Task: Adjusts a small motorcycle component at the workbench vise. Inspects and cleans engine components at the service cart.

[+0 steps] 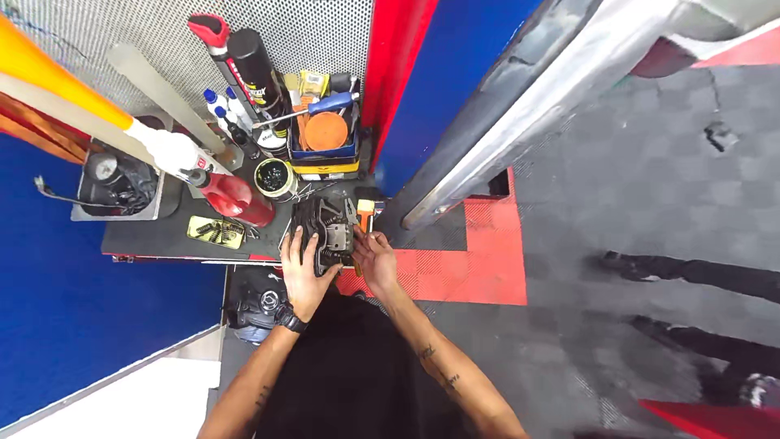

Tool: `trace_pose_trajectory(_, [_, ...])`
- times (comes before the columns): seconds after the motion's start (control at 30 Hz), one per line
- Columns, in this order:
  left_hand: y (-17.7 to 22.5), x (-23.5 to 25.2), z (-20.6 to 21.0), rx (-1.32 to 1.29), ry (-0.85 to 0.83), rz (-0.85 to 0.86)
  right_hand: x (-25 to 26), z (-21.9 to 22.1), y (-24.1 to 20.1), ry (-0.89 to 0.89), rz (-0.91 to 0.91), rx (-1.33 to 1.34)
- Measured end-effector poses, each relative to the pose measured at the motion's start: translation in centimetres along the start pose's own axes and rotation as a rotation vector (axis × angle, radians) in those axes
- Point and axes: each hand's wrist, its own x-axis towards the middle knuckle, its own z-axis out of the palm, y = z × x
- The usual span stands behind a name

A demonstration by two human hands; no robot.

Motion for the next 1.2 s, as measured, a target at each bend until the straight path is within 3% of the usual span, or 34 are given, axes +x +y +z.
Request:
trace_pose_trajectory(0.23, [-0.4, 0.5, -0.7, 0.060, -0.106, 0.039, -0.2, -0.6, 0.5, -0.016, 0.004, 0.029])
trace_pose_trajectory(0.43, [-0.9, 2.2, -2.7, 0.091, -0.310, 0.129, -0.2, -1.0, 1.1, -0.018, -0.020, 0.074])
trace_pose_trajectory(0.6, [-1.7, 7.6, -4.0, -0.098, -0.481, 0.180, -0.2, -0.8, 1.0, -0.017, -0.043, 0.048])
trace_pose_trajectory(0.73, [-3.9, 13.6, -1.1, -0.201, -0.614, 0.234, -0.1, -0.6, 1.3, 0.016, -0.049, 0.038])
trace_pose_trajectory(0.87, [-4.5, 16.0, 0.7, -0.265, -0.724, 0.271, -0.7, -0.5, 2.0, 0.098, -0.062, 0.004])
trace_pose_trajectory(1.03, [-3.3, 15.2, 1.1, -0.227, -0.673, 0.308, -1.3, -0.4, 2.6, 0.204, -0.096, -0.070])
trace_pose_trajectory(1.2, [-2.5, 13.2, 0.2, -0.113, -0.540, 0.230, -0.8, -0.6, 3.1, 0.212, -0.086, 0.002])
